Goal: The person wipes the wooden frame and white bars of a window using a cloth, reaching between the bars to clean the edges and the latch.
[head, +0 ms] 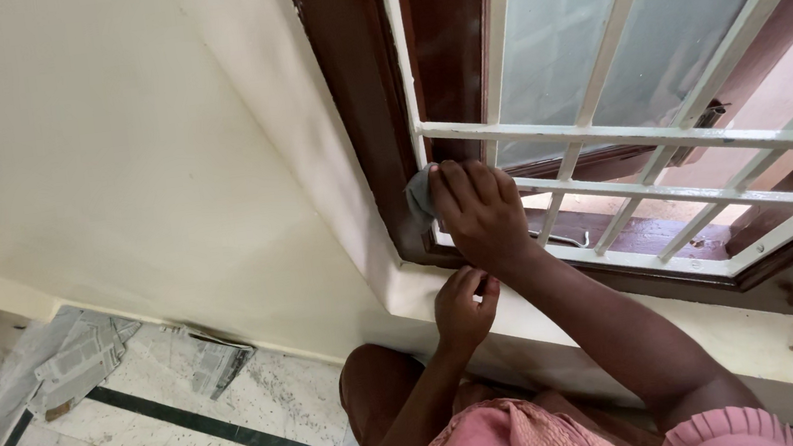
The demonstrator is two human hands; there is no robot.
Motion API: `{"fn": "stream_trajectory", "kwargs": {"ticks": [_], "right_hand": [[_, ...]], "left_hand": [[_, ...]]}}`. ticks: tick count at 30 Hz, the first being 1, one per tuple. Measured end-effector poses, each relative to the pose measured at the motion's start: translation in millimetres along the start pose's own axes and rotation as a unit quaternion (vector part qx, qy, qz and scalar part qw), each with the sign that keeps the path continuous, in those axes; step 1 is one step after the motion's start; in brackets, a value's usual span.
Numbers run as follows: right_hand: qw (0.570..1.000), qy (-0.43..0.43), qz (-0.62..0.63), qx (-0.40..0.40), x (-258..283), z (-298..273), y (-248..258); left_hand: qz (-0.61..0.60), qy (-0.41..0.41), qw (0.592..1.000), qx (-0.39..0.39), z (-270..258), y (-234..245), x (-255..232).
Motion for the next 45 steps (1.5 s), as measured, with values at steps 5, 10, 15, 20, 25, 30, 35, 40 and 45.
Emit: {"fn": "stream_trajectory", "kwargs": {"ticks": [5, 10, 15, 20, 25, 30, 35, 40, 45], "right_hand": [[0.999, -0.006, -0.023, -0.043, -14, -22, 8], [0.999, -0.015, -0.003, -0.041, -52, -45, 23], [0.999, -0.038, -0.009, -0.037, -99, -85, 35], [0.995, -0.077, -0.048, -0.034, -150, -130, 43], [0.99, -0.1, -0.093, -0.044, -191, -171, 51], [0.981, -0.129, -0.142, -0.033, -223, -208, 60], [0.97, -0.193, -0.15, -0.016, -242, -227, 70], [0.966, -0.237, -0.026, -0.105, -240, -225, 81], [0.962, -0.241, -0.092, -0.089, -238, -187, 63]], "left_hand": [[-0.006, -0.015, 1.0, -0.012, 3, 3, -5], [-0.014, -0.026, 0.999, -0.03, 6, 7, -18], [-0.004, -0.033, 0.999, -0.023, 7, 6, -24], [0.017, -0.033, 0.999, -0.018, 7, 2, -24], [0.05, -0.024, 0.998, -0.003, 8, -4, -21], [0.073, -0.081, 0.994, -0.023, 9, -1, -34], [0.085, -0.066, 0.994, -0.007, 8, -6, -35], [0.079, -0.084, 0.993, 0.006, -2, -22, -49], [0.082, -0.168, 0.979, 0.079, -17, -60, -85]]}}
Point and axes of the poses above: each hand's wrist, its own z-axis towards the middle knuckle, its own y-axis out of the back of the hand, x = y × z, the point moved 9 cm from there along z, towards the middle knuckle, and after that the axes turned 10 degrees about -z, right-handed, at the moved point
